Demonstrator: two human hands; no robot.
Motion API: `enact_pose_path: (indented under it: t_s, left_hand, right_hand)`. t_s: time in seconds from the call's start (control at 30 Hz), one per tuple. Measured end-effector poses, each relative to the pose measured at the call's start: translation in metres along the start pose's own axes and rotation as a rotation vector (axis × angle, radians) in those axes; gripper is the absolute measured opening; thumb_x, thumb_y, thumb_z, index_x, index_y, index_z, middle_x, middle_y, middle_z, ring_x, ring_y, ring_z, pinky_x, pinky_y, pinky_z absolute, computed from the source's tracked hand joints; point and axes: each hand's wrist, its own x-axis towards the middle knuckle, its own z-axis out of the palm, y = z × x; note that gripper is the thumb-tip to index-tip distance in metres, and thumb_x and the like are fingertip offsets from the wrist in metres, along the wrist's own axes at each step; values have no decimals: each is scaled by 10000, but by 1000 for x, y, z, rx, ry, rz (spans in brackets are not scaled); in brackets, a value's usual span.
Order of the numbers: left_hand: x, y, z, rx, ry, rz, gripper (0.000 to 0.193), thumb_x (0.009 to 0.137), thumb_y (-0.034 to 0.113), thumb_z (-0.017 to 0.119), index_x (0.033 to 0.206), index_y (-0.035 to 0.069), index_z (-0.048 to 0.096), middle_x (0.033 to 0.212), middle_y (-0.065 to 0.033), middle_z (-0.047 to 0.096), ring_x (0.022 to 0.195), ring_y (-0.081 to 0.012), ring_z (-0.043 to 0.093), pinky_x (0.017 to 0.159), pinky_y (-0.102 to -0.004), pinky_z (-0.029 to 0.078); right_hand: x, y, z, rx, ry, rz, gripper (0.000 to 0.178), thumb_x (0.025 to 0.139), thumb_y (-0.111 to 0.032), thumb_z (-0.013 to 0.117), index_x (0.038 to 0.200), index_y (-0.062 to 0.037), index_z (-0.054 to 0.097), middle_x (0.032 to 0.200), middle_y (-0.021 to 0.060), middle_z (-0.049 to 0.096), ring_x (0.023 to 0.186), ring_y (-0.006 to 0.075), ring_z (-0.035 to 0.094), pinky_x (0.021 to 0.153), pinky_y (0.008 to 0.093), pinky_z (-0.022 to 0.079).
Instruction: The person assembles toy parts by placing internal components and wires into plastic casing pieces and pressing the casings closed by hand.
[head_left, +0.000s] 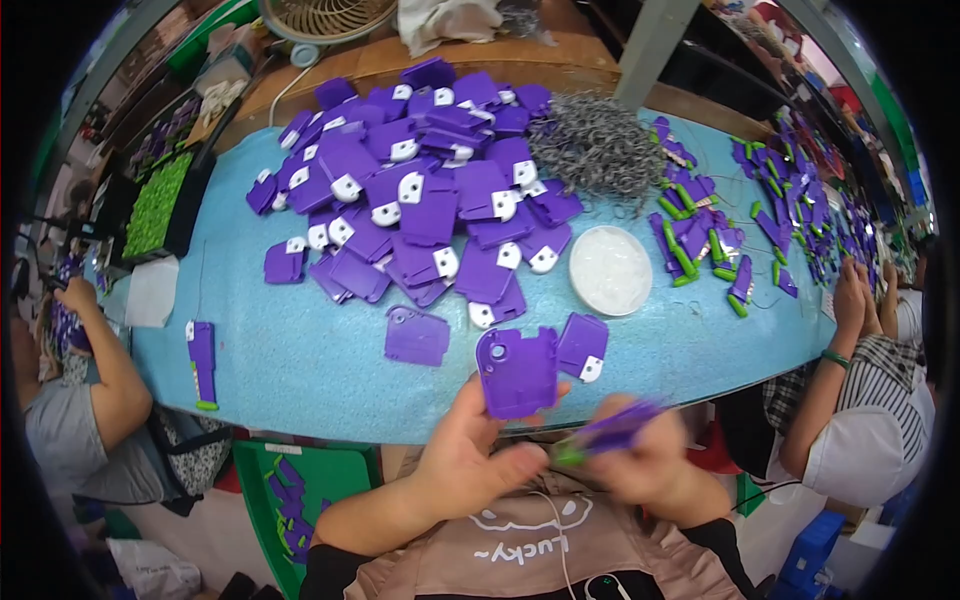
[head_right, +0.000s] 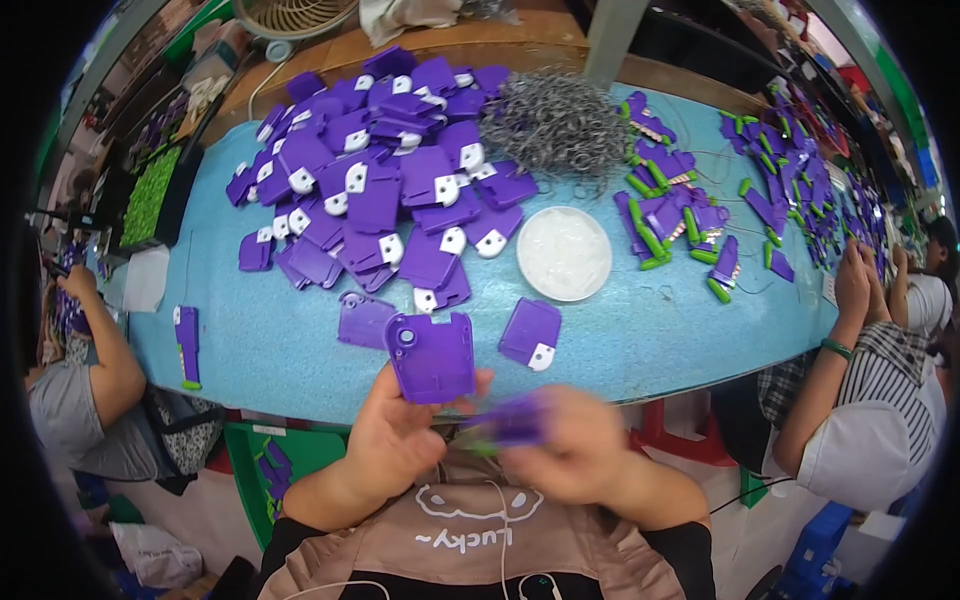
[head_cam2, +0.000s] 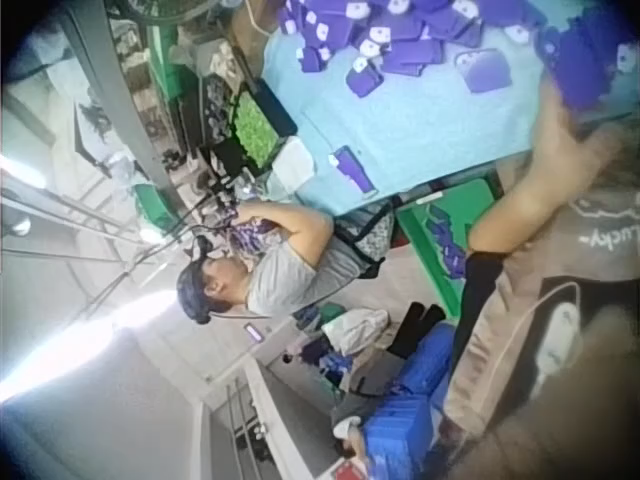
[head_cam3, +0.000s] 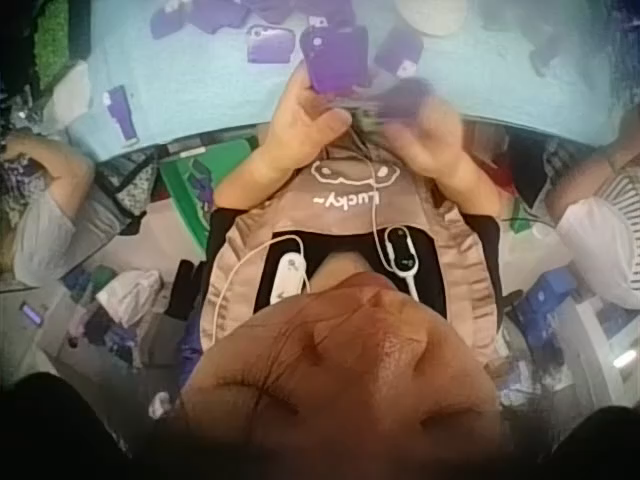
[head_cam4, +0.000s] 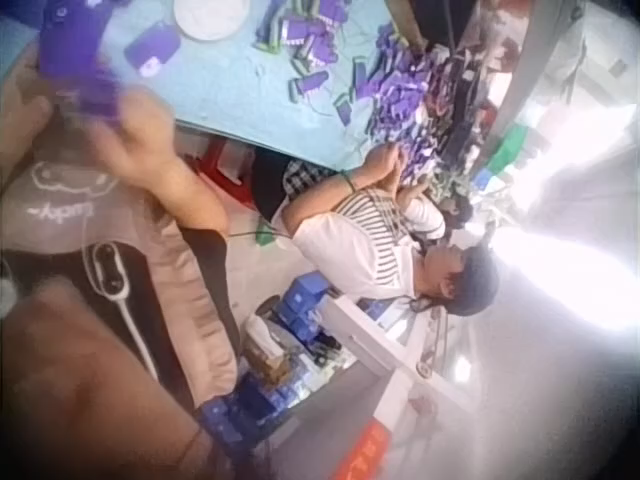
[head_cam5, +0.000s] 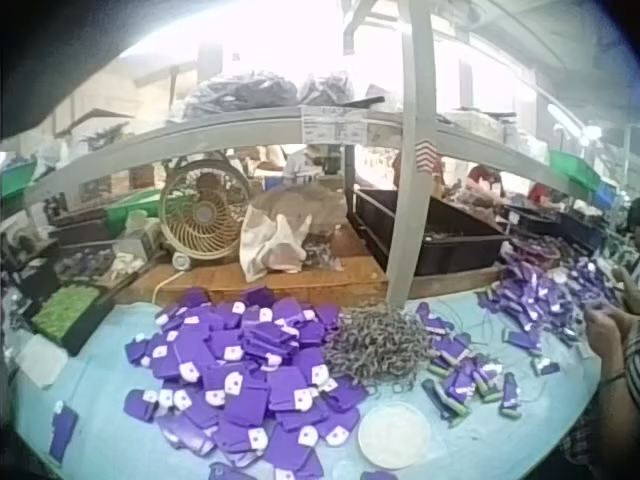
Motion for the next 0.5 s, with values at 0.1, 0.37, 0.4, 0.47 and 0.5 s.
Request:
enact_pose_path:
  t_s: [0.1,0.37,0.4,0.47,0.5]
  left_hand:
    - [-12,12,-6,-87,0,-41,346,900,153,526,1173,-41,438,1164,-156,531,1051,-179,520,916,-308,403]
    - [-26,33,-17,-506,-505,-862,292,914,231,506,1097,5,484,900,-79,643,635,-103,603,587,-228,500]
    - [-25,35,-16,-533,-546,-897,285,911,225,511,1093,7,486,899,-74,643,639,-96,598,586,-222,495]
    - [-24,34,-15,-562,-588,-927,278,909,219,516,1088,9,488,898,-70,643,643,-89,594,586,-215,490]
    - [-25,32,-15,-538,-640,-881,268,904,202,519,1091,11,486,904,-67,643,653,-82,590,589,-206,485]
  right_hand:
    - [10,4,33,-17,-230,-96,153,707,-130,703,711,-31,586,638,97,554,555,264,546,500,332,426]
    - [35,10,44,57,-156,-263,341,648,-101,659,983,-50,611,885,51,612,769,219,587,645,321,439]
    - [36,7,43,30,-201,-314,322,648,-132,647,960,-55,620,867,46,603,762,212,582,635,313,432]
    - [35,6,41,-55,-216,-376,268,641,-205,614,881,-87,637,861,45,584,742,201,569,608,299,415]
    - [35,6,40,-53,-220,-375,268,641,-205,614,881,-87,637,861,45,584,742,201,569,608,299,415]
